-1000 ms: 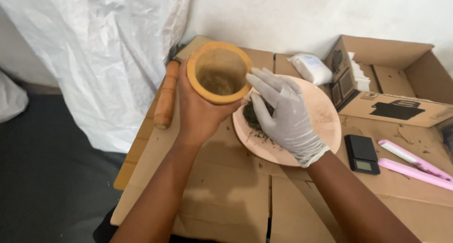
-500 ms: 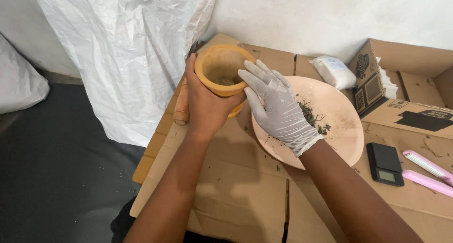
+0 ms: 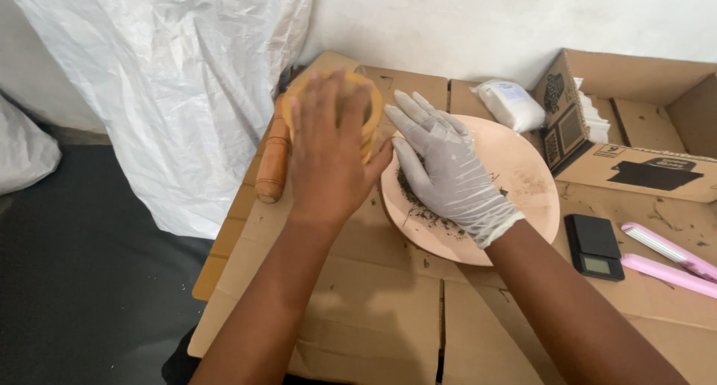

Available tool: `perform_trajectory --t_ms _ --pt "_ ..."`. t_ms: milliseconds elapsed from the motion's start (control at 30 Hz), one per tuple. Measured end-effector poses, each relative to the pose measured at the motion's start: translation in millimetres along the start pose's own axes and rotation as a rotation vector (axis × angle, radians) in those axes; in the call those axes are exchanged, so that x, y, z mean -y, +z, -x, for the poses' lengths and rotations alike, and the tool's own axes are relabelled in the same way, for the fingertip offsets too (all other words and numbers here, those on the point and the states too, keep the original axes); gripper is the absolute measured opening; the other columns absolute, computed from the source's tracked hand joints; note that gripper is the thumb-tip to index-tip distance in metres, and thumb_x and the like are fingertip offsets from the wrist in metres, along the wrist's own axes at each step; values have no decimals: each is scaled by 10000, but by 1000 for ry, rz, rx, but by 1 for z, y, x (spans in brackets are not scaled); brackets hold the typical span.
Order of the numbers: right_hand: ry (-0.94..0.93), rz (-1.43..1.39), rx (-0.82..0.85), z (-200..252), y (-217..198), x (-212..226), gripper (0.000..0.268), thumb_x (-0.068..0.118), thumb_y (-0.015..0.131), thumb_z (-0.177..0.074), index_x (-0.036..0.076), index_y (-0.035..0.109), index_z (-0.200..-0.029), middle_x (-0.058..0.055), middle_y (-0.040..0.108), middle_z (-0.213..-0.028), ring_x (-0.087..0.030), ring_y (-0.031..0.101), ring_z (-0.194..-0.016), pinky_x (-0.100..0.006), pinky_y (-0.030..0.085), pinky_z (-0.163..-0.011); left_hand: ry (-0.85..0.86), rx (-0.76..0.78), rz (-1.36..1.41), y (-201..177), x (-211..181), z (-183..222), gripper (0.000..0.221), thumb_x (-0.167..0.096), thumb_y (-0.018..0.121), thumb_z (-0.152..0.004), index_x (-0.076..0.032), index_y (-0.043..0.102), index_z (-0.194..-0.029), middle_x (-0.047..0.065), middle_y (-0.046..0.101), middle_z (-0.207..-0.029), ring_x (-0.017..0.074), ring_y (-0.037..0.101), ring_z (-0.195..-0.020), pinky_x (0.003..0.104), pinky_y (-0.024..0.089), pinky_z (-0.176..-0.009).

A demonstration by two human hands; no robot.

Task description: Emptying dried leaves from a wooden mortar onto a plate and sorting through them by hand to remove stems or debris.

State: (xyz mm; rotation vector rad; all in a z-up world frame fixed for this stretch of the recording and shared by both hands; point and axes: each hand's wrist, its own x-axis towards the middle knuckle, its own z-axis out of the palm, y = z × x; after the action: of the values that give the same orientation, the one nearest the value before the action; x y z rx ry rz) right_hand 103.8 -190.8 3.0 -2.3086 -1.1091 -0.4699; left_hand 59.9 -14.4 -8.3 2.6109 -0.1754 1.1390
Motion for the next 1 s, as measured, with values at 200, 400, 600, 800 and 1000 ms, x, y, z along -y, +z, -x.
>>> perform_trajectory --t_ms 200,400,600,800,1000 --pt "38 51 -52 35 -26 -28 384 149 586 -1008 46 638 -1374 -206 583 -1478 -358 568 -1347 -483 410 -1122 328 -123 144 18 -24 4 349 -127 715 -1039 -21 598 -1351 242 439 -1512 418 467 -1436 553 494 -1181" --pt "198 221 26 78 -48 -64 442 284 661 -957 253 665 -1398 -6 663 -1409 -252 598 -1312 -449 393 -1085 323 34 204 52 -32 19 411 -244 642 -1002 -130 588 -1393 145 570 -1345 345 642 -1216 465 528 -1036" --pt "302 175 49 110 -56 -83 418 281 689 -932 279 696 -1350 44 689 -1383 -196 627 -1287 -434 392 -1094 119 473 350 45 -37 24 379 -349 666 -949 -188 674 -1292 18 668 -1058 253 719 -976 392 597 -793" --pt "334 76 37 125 -50 -89 433 284 704 -925 202 697 -1350 -17 703 -1359 -249 630 -1276 -463 373 -1109 94 612 355 35 -43 22 405 -344 630 -980 -121 669 -1316 103 657 -1071 315 693 -1016 423 580 -826" --pt "280 94 18 123 -45 -81 420 287 732 -904 244 717 -1322 16 723 -1325 -223 639 -1264 -423 382 -1096 86 721 331 41 -46 24 432 -397 611 -985 -144 656 -1331 88 670 -1102 292 680 -1077 432 577 -865"
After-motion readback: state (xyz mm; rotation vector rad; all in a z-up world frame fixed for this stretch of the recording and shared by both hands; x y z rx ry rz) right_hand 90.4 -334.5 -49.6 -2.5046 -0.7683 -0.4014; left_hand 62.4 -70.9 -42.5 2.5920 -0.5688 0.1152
